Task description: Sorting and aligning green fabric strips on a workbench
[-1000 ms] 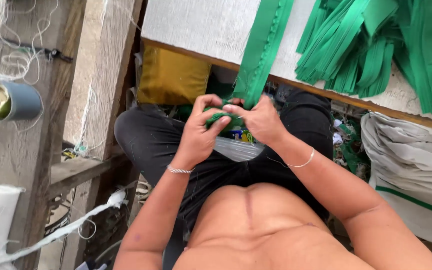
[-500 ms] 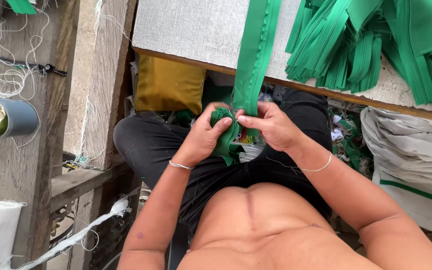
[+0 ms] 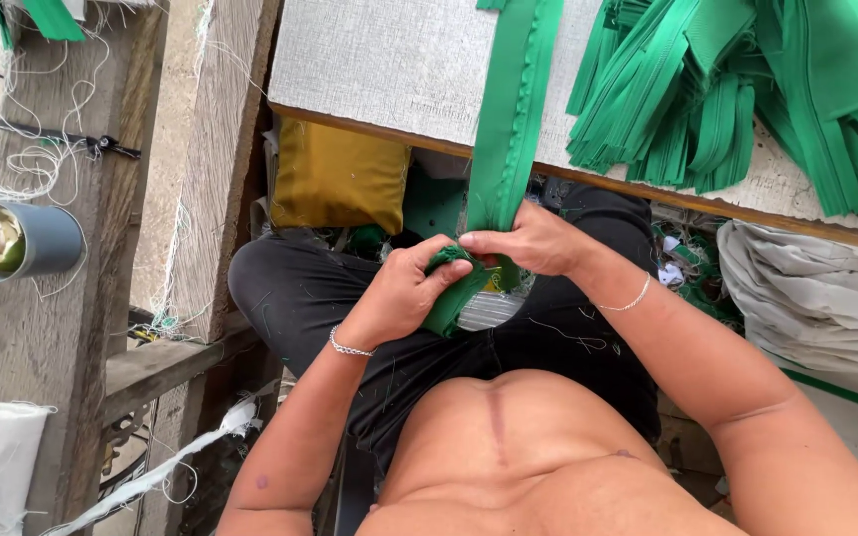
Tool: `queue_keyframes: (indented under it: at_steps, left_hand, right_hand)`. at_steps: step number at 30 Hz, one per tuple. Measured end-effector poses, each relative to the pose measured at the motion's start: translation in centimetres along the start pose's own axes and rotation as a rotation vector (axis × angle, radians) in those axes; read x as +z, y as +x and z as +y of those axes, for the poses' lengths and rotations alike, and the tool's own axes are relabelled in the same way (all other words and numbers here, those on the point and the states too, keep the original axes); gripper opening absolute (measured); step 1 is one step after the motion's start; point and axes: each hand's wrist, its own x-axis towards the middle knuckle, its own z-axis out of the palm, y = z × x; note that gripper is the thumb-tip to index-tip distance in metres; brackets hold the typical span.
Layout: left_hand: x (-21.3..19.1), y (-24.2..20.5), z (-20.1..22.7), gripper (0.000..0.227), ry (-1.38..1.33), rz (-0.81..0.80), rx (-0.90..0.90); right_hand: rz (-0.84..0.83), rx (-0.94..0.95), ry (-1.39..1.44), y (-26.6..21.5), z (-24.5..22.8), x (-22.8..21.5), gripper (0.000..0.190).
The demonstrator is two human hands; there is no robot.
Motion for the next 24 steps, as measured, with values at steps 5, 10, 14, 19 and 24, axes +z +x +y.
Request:
queue_keyframes:
  at_steps: [5,10,14,19,24]
  left_hand:
    - [-1.3,1.2,-4.6,0.004,-0.001,-0.01,0.084]
    - [-5.9,1.4,-8.2,0.019,0.087,0.216,-0.051]
    - [-4.0,1.9,-0.5,0.009,-0.031,0.119,0.105]
    - [2.6,3.2,0.7,0.022,0.305,-0.004,0.121]
    - [4.8,3.2,-1.6,0.022,0.475,0.029,0.028]
  right_hand:
    - [-0.025,-0.171,0.084,-3.0,-2.5,2.3,0.018]
    - [0.053,-0.24,-0.278,-6.4,-5.4,2.8,0.012]
    - [-0.092,0.057,-1.272,-3.2,3.9,2.8,0.027]
    - [-0.121,-0.222,-1.617,-3.3,9.2,4.5,0.01]
    - [-0.262,0.098,-1.385,-4.2,10.8,1.7,0.046]
